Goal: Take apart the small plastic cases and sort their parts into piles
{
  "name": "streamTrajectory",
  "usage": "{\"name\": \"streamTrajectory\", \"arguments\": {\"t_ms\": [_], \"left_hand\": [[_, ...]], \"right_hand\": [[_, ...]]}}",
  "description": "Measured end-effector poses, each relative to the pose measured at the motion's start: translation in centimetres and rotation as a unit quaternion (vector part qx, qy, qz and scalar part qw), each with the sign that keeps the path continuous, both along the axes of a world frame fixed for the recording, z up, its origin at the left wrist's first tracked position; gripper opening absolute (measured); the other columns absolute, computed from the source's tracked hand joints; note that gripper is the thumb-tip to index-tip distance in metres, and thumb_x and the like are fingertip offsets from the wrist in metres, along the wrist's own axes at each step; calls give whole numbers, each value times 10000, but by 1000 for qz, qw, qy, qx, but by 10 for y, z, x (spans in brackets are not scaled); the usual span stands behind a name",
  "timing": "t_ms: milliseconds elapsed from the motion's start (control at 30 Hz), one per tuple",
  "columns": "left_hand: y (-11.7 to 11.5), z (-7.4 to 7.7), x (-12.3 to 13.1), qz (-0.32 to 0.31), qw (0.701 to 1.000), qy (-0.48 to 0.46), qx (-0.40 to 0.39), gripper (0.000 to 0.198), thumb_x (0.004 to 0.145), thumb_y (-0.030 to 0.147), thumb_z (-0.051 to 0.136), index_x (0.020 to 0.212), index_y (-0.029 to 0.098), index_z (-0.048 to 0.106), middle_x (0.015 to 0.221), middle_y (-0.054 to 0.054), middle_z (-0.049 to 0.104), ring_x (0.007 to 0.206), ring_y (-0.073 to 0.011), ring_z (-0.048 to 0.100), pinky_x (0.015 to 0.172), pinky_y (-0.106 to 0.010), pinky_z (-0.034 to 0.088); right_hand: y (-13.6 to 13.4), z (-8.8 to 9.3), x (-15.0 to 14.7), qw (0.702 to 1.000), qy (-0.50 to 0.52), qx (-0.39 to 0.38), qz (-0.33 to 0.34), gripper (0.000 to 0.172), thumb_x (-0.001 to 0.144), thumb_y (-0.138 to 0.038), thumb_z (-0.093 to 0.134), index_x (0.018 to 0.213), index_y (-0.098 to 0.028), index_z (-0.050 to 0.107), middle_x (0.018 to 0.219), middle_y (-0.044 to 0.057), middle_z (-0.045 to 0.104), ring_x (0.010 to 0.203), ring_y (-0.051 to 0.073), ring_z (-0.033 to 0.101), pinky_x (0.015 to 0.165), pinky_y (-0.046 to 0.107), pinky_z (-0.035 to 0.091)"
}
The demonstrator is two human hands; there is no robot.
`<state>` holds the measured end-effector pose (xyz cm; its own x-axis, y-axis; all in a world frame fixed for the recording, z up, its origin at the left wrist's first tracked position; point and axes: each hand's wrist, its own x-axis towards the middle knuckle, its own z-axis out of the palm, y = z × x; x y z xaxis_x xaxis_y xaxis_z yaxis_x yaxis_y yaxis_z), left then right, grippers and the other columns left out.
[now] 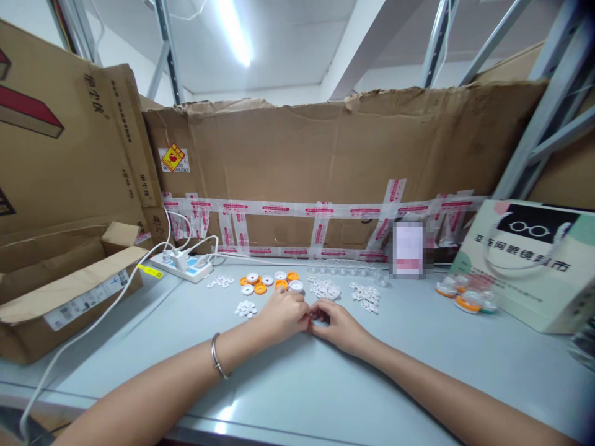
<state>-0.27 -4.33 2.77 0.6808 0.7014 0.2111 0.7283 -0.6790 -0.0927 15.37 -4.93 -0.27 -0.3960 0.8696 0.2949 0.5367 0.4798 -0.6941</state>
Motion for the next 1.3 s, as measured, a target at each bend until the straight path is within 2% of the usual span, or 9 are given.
{"name": "streamTrajectory", "arguments": {"t_ms": [133, 233, 400, 500, 733, 967, 1067, 1167, 1300], "left_hand": [[-1, 3, 0, -7, 999, -40, -16, 115, 753, 197, 536, 745, 167, 646, 722, -32, 633, 747, -179, 576, 656, -275, 374], [1, 15, -9, -3, 996, -86, -36, 115, 747, 188, 534, 753, 179, 649, 750, -21, 642, 747, -157, 576, 674, -246, 379], [15, 46, -50, 57, 987, -94, -121, 146, 675, 137, 507, 687, 149, 652, 682, -11, 646, 634, -123, 553, 594, -199, 364], [26, 57, -78, 57, 976, -75, -194, 159, 638, 137, 500, 662, 128, 657, 639, -6, 635, 584, -104, 534, 544, -177, 351], [41, 51, -107, 67, 946, -13, -317, 123, 589, 179, 531, 606, 137, 645, 550, 20, 600, 518, -94, 492, 467, -164, 317], [34, 53, -93, 92, 961, -13, -261, 106, 637, 201, 545, 616, 143, 630, 558, 16, 588, 519, -94, 491, 486, -175, 312], [23, 51, -71, 34, 983, -63, -167, 117, 715, 185, 531, 697, 152, 641, 700, -5, 628, 637, -112, 540, 587, -186, 353], [13, 39, -47, -51, 991, -72, -103, 113, 768, 167, 533, 798, 176, 642, 829, -16, 636, 777, -134, 562, 692, -206, 370], [9, 17, -26, -68, 997, -31, -30, 90, 790, 223, 563, 828, 193, 639, 834, -22, 624, 803, -157, 560, 667, -234, 363]], "right_hand": [[-1, 1, 0, 1000, 1, -3, 1, 67, 650, -204, 616, 701, -173, 585, 692, -8, 520, 661, 135, 479, 626, 250, 401], [-2, 2, 0, 1000, -1, -12, -7, 124, 652, -262, 639, 729, -172, 601, 712, 1, 540, 683, 143, 496, 638, 258, 407], [-1, 2, 1, 999, -10, -26, -15, 182, 654, -288, 638, 791, -171, 617, 755, 15, 554, 695, 141, 496, 661, 265, 418], [-1, 3, 2, 999, -12, -27, -17, 190, 658, -295, 628, 802, -172, 618, 754, 14, 543, 685, 137, 485, 652, 262, 420], [-2, 4, 1, 1000, -14, -14, -22, 177, 653, -297, 619, 783, -181, 598, 725, 3, 529, 658, 131, 470, 631, 258, 420], [-2, 4, 1, 1000, -18, -15, -18, 178, 665, -310, 605, 782, -177, 587, 735, 8, 524, 671, 135, 470, 641, 263, 414], [-2, 3, 1, 1000, -16, -11, -15, 176, 670, -304, 601, 786, -172, 587, 736, 9, 520, 671, 134, 469, 644, 262, 413], [-1, 1, 1, 1000, -16, -1, -10, 178, 684, -310, 591, 803, -178, 593, 723, 4, 518, 666, 134, 469, 641, 262, 413], [1, -3, 0, 1000, -10, 14, -5, 198, 703, -319, 579, 832, -171, 607, 708, 4, 512, 658, 136, 477, 630, 262, 413]]}}
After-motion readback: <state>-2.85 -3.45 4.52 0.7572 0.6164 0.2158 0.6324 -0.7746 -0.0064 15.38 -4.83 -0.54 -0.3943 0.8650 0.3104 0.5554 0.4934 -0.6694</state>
